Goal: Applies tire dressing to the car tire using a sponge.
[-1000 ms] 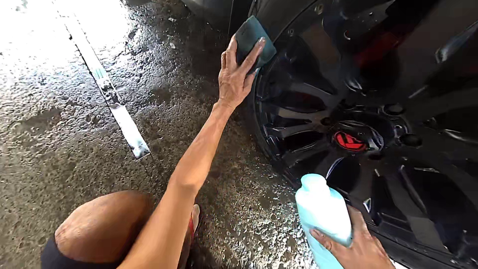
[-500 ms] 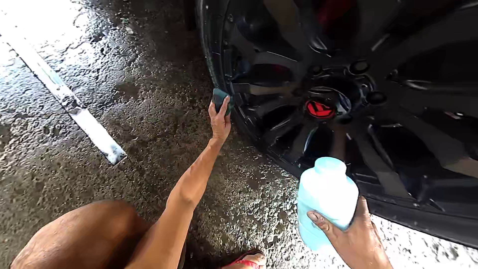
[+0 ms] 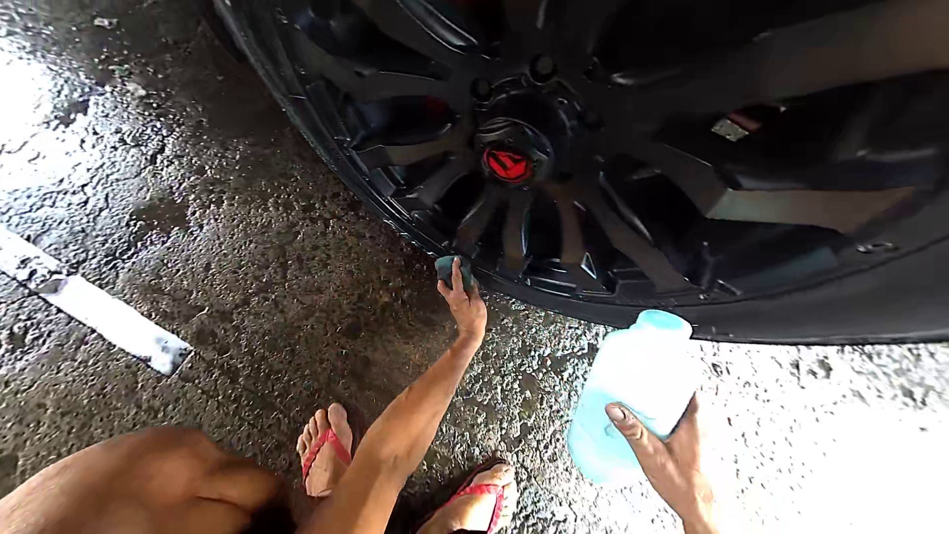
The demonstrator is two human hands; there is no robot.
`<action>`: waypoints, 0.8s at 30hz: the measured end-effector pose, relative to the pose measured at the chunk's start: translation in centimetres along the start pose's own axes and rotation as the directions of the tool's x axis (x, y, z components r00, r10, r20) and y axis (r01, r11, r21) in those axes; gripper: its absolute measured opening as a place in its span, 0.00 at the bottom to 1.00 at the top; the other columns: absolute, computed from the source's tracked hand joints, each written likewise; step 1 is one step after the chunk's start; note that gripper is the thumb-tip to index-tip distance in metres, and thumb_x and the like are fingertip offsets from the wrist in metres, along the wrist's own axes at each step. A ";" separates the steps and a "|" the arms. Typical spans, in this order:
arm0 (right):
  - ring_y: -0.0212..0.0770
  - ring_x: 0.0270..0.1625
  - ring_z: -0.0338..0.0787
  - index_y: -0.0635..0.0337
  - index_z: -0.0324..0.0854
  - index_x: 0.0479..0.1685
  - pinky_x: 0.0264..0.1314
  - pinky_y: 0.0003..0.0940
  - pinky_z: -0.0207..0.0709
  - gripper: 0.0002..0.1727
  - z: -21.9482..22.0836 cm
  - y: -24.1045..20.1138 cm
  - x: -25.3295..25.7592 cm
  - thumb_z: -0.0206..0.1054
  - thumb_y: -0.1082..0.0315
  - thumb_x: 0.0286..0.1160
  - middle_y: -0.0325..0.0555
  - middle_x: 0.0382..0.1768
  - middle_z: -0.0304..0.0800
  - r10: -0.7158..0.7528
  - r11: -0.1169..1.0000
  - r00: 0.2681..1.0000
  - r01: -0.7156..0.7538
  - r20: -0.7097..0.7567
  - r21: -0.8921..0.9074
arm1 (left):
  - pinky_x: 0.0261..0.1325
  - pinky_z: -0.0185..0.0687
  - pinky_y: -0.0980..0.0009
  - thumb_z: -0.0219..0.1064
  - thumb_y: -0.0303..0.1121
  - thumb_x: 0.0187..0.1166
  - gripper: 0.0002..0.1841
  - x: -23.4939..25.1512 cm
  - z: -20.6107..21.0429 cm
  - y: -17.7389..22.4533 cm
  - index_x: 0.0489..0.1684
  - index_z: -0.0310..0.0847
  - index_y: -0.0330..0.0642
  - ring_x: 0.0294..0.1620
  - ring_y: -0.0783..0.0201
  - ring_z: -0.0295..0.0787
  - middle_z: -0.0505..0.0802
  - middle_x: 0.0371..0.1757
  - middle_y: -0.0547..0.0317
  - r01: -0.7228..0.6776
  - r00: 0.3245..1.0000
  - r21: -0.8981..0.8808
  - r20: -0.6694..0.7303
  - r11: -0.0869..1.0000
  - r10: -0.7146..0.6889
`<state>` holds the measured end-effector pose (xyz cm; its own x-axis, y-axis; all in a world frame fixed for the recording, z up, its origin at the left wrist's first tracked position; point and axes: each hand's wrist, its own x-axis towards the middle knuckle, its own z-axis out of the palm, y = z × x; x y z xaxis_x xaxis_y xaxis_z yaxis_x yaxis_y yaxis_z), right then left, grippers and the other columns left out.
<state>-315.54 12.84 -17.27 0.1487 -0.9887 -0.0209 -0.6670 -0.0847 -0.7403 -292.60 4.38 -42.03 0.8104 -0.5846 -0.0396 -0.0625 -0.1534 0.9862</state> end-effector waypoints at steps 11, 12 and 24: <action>0.24 0.60 0.89 0.77 0.49 0.84 0.65 0.24 0.86 0.65 -3.7 4.4 -5.2 0.78 0.32 0.60 0.47 0.62 0.86 0.141 0.966 0.984 -0.113 -0.111 0.231 | 0.60 0.86 0.35 0.62 0.26 0.84 0.38 -11.3 6.2 9.1 0.95 0.51 0.58 0.77 0.32 0.69 0.61 0.84 0.32 0.408 0.910 -0.360 0.234 0.839 -0.342; 0.25 0.60 0.90 0.76 0.49 0.84 0.64 0.25 0.87 0.65 -4.1 4.6 -5.6 0.78 0.33 0.60 0.46 0.61 0.87 0.159 0.961 0.979 -0.124 -0.127 0.247 | 0.60 0.85 0.34 0.61 0.27 0.84 0.39 -12.5 6.5 10.6 0.96 0.49 0.59 0.77 0.32 0.70 0.61 0.85 0.32 0.452 0.888 -0.392 0.279 0.801 -0.365; 0.27 0.59 0.90 0.73 0.48 0.86 0.63 0.26 0.87 0.65 -7.5 3.1 -8.7 0.80 0.38 0.56 0.48 0.63 0.86 0.301 0.941 0.865 -0.202 -0.402 0.271 | 0.56 0.89 0.50 0.51 0.32 0.93 0.27 -16.1 5.3 34.8 0.89 0.46 0.58 0.62 0.45 0.85 0.75 0.74 0.43 0.897 0.438 -0.383 0.713 0.220 -0.547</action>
<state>-324.39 20.20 -14.33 -0.3658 -0.9302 0.0291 -0.4604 0.1537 -0.8743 -310.91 4.29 -7.89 -0.0262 -0.7406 -0.6715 0.9363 -0.2535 0.2431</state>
